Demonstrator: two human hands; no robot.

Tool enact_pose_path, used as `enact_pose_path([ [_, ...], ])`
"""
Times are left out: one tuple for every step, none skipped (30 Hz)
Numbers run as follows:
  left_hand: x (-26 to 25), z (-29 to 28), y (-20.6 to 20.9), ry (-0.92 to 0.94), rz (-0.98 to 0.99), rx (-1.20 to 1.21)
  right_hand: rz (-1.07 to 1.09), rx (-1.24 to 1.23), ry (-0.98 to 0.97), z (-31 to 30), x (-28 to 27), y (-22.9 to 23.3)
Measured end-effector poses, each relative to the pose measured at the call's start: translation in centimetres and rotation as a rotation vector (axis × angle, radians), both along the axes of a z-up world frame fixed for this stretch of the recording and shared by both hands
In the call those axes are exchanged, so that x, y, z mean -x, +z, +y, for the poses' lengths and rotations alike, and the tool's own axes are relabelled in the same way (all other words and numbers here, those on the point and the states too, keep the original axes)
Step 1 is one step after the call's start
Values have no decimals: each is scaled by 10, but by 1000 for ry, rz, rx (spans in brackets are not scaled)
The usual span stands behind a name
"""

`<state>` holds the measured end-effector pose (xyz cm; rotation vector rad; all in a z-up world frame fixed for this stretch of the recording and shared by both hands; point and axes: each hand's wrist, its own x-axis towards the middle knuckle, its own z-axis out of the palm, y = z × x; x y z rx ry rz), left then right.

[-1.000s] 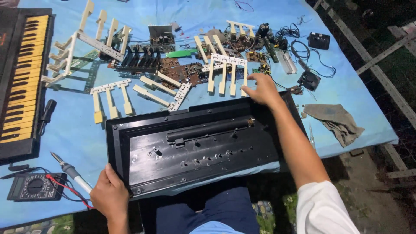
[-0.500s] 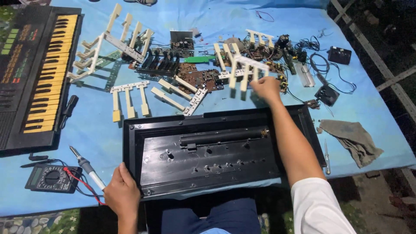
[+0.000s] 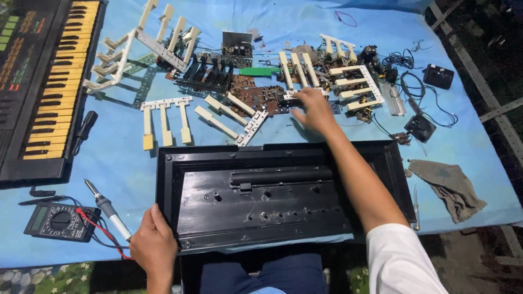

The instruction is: The person cleans the inside of a black electronic device casing with a brush and then places several circuit boards and plastic components inside it.

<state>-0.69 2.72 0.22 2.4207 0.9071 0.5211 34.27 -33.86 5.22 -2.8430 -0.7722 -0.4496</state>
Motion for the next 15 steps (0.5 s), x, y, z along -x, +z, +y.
enact_pose_path([
  [0, -1, -1, 1, 3, 0, 3, 0, 1, 1, -2, -3],
  [0, -1, -1, -1, 1, -10, -30, 33, 50, 5, -6, -6],
  [0, 0, -1, -4, -2, -21, -64, 65, 99, 10, -9, -9],
  [0, 1, -2, 6, -1, -20, -64, 65, 109, 9, -13, -3],
  [0, 1, -4, 6, 10, -21, -153, 107, 10, 8, -18, 2],
  [0, 1, -6, 8, 23, -19, -241, 151, -89, 7, -22, 7],
  [0, 2, -6, 19, 26, -17, -239, 152, -77, -2, -34, 1],
  [0, 2, -6, 14, 26, -22, -242, 182, -180, -15, -44, -7],
  [-1, 1, -6, 8, 26, -28, -246, 212, -283, -29, -53, -15],
  [-1, 1, -5, 4, 27, -26, -245, 214, -286, -16, -44, -2],
  [-1, 2, -3, 4, 45, -16, -136, 202, -308, -3, -34, 11],
  [-1, 1, -2, 8, 62, -4, -28, 189, -325, 12, -26, 24],
  [-3, 1, -1, 9, 63, -2, -28, 192, -324, 16, -24, 23],
  [-2, 1, 0, 5, 52, -5, 43, 154, -121, 21, -21, 20],
  [-2, 1, 1, 2, 42, -8, 113, 114, 82, 26, -18, 18],
])
